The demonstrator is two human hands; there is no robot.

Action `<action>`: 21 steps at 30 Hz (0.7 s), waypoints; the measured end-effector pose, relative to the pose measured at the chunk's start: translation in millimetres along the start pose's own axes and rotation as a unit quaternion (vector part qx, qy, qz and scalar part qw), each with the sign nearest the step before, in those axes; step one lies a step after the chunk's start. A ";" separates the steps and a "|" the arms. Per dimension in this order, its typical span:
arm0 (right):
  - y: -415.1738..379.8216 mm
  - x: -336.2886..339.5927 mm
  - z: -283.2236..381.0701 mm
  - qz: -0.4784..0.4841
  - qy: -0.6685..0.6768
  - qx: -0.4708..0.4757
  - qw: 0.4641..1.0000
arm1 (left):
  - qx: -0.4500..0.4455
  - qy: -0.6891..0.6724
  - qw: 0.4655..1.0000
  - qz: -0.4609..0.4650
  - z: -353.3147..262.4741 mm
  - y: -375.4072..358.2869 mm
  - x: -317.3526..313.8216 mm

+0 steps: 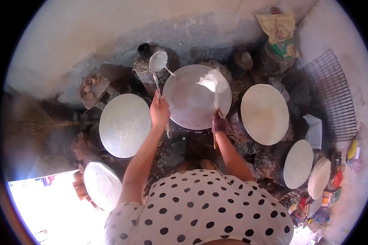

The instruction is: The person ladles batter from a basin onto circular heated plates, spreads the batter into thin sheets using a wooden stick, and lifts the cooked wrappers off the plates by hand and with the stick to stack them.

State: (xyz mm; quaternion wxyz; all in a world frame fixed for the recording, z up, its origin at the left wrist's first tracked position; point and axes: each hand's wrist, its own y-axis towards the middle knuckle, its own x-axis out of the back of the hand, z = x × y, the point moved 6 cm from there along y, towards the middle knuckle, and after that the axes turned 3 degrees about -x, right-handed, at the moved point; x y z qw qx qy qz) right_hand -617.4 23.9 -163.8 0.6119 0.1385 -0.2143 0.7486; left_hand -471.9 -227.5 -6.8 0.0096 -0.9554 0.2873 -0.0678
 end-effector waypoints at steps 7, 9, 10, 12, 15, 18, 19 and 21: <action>31.7 19.7 -72.5 -0.012 0.132 -0.033 0.991 | 0.115 -0.135 0.966 0.189 14.4 -53.0 33.5; 23.6 12.0 -62.2 -0.106 0.077 0.080 0.988 | 0.164 -0.163 0.956 0.178 37.4 -56.0 39.3; 26.8 -1.1 -48.1 -0.105 0.080 0.082 0.988 | 0.161 -0.163 0.957 0.176 55.4 -50.0 42.1; 52.1 -37.1 -32.7 0.063 -0.046 -0.046 0.996 | 0.272 -0.101 0.932 0.218 93.5 -44.2 37.8; 25.3 -9.2 17.1 0.179 0.149 -0.165 0.958 | 0.208 -0.155 0.926 0.275 31.7 -72.8 32.8; 61.4 5.8 -45.5 0.042 0.195 0.023 0.980 | 0.148 -0.233 0.923 0.269 -24.3 -95.1 47.4; 62.0 6.3 -55.8 -0.012 0.237 -0.005 0.971 | 0.141 -0.240 0.930 0.239 -30.7 -99.7 56.0; 68.6 -6.9 -52.1 -0.009 0.139 -0.008 0.990 | 0.172 -0.251 0.926 0.221 -18.8 -106.5 63.6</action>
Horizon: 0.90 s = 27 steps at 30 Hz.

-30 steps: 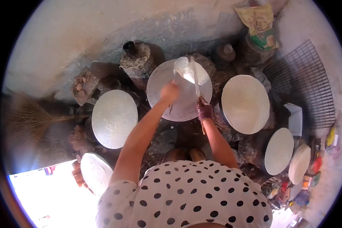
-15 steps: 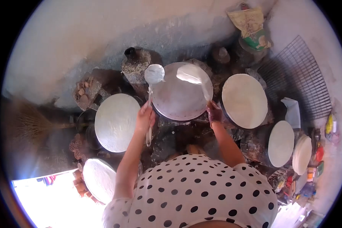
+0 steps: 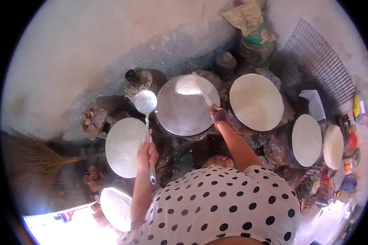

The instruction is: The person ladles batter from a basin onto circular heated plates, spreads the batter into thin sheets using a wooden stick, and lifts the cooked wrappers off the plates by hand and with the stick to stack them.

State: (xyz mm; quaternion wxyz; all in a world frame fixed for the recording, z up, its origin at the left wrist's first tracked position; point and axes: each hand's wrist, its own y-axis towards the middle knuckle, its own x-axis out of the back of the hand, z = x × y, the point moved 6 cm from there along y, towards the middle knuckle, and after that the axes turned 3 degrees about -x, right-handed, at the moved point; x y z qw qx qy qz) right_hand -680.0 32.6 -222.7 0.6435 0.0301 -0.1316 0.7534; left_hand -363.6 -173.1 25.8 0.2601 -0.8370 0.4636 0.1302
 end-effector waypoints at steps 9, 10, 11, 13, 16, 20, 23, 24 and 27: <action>33.3 14.5 47.5 0.254 -0.071 -0.013 0.965 | 0.056 -0.145 0.982 -0.109 78.7 -46.8 18.7; 38.0 36.0 59.1 0.183 -0.200 0.061 0.961 | 0.064 -0.154 0.977 -0.134 79.9 -56.1 9.9; 80.0 31.5 -14.0 0.133 -0.134 0.078 0.979 | 0.056 -0.170 0.976 -0.125 85.0 -60.8 5.3; 42.8 38.0 43.1 0.051 -0.305 0.187 0.932 | 0.062 -0.141 0.978 -0.143 92.4 -68.0 -7.3; 56.6 -15.9 15.0 0.184 -0.340 0.225 0.894 | 0.026 -0.182 0.972 -0.149 118.4 -77.2 -17.4; 54.9 -39.6 49.6 0.297 -0.280 0.216 0.887 | -0.029 -0.249 0.957 -0.146 138.4 -81.3 -32.6; 91.6 -28.9 21.3 0.347 -0.014 0.068 0.935 | -0.043 -0.275 0.946 -0.167 140.3 -86.3 -40.1; 96.1 -13.5 34.8 0.316 -0.123 0.187 0.922 | -0.055 -0.278 0.945 -0.160 142.6 -90.0 -45.5; 107.0 -5.3 27.2 0.256 -0.262 0.196 0.910 | -0.062 -0.291 0.941 -0.164 147.3 -95.3 -52.4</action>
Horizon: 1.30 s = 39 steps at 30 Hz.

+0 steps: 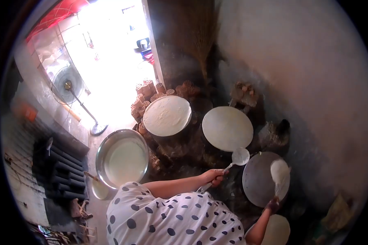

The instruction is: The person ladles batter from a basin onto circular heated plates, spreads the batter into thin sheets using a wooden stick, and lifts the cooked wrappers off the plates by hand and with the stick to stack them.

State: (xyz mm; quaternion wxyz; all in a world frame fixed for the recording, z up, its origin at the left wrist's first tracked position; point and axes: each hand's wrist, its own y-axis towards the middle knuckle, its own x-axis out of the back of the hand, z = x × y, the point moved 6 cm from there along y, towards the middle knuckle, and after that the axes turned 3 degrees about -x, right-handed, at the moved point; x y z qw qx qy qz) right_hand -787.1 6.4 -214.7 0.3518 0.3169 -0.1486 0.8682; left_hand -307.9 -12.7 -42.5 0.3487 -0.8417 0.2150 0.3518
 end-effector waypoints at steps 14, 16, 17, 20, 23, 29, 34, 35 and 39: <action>-24.4 33.1 98.1 0.035 -0.175 -0.105 0.978 | 0.039 -0.046 0.998 -0.026 -2.6 -13.8 -1.4; -13.7 -1.6 97.1 0.067 -0.148 -0.091 0.983 | 0.042 -0.036 0.997 -0.055 0.2 -13.5 6.2; -11.4 -21.3 91.9 0.100 -0.119 -0.072 0.985 | 0.047 -0.034 0.997 -0.059 1.8 -13.9 9.6; -7.4 -29.6 79.6 0.147 0.032 0.094 0.984 | 0.065 -0.043 0.996 -0.047 5.4 -13.4 12.4; 6.8 1.8 70.5 0.094 -0.039 -0.002 0.995 | 0.054 -0.053 0.997 -0.023 2.2 -11.7 11.3; -0.3 -25.8 72.7 0.089 -0.151 -0.045 0.983 | 0.062 -0.045 0.993 -0.086 -1.4 -12.8 26.5; 2.5 -13.2 63.7 0.118 0.013 0.104 0.987 | 0.046 -0.052 0.997 -0.047 -5.7 -10.9 23.4; 15.7 -9.9 59.1 0.053 0.008 0.046 0.997 | 0.047 -0.052 0.996 -0.053 -4.0 -11.9 27.3; 8.1 1.1 109.2 0.104 -0.125 -0.058 0.985 | 0.050 -0.059 0.995 -0.069 -0.5 -5.2 32.8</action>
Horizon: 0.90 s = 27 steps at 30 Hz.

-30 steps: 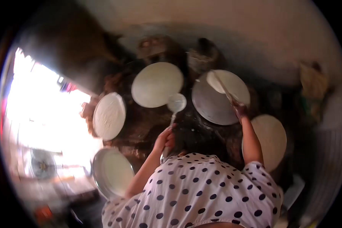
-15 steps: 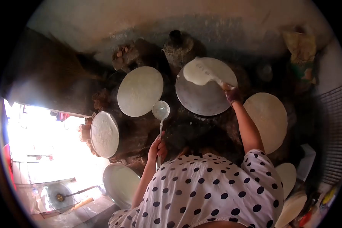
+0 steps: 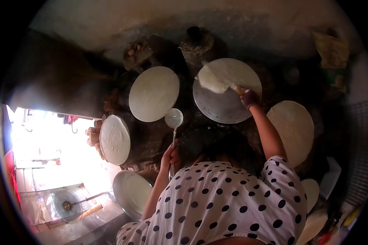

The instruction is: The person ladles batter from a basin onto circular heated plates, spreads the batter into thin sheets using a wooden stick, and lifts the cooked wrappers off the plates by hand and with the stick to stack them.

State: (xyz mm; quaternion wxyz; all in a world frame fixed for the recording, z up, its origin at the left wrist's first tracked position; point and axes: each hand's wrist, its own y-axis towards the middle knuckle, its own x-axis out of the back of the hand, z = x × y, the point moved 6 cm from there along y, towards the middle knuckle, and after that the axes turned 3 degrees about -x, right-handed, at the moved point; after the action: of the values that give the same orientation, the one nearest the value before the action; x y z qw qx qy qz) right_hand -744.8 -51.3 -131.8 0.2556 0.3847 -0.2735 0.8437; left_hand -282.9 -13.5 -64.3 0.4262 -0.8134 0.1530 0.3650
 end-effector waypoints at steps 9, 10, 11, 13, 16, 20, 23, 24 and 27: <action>30.8 -7.4 -28.0 -0.011 0.008 0.064 0.998 | -0.010 -0.034 0.999 -0.016 10.5 -8.6 -3.8; 12.2 9.8 -1.1 0.061 -0.042 0.020 0.997 | -0.004 -0.040 0.999 -0.012 11.5 -7.4 -4.2; 10.8 5.3 -7.0 0.064 -0.042 0.022 0.997 | -0.006 -0.040 0.999 -0.015 12.6 -9.5 -3.2; 0.8 -2.9 -1.7 0.141 0.001 0.163 0.976 | -0.023 -0.041 0.999 -0.011 16.4 -11.6 -2.1; 28.1 -9.9 -40.1 0.151 0.052 0.206 0.965 | -0.041 -0.005 0.998 -0.055 20.6 -22.1 1.6; 75.7 -28.5 -41.1 -0.012 -0.032 0.135 0.990 | -0.032 -0.009 0.995 -0.093 34.2 -28.5 16.7; 46.0 -9.6 -22.2 0.071 -0.033 0.206 0.975 | -0.031 -0.038 0.996 -0.069 40.5 -36.1 15.2; 31.2 -9.6 -17.9 0.149 -0.023 0.260 0.954 | -0.045 -0.014 0.995 -0.091 41.8 -45.1 13.3; 29.0 13.0 -42.8 0.124 0.031 0.389 0.912 | -0.067 -0.010 0.992 -0.110 45.2 -61.6 14.8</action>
State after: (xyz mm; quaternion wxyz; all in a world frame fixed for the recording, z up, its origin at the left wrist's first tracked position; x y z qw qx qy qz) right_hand -792.6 -41.2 -152.9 -0.0126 0.3904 0.0389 0.9197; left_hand -259.1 60.2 -55.9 0.4099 -0.8483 0.0338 0.3335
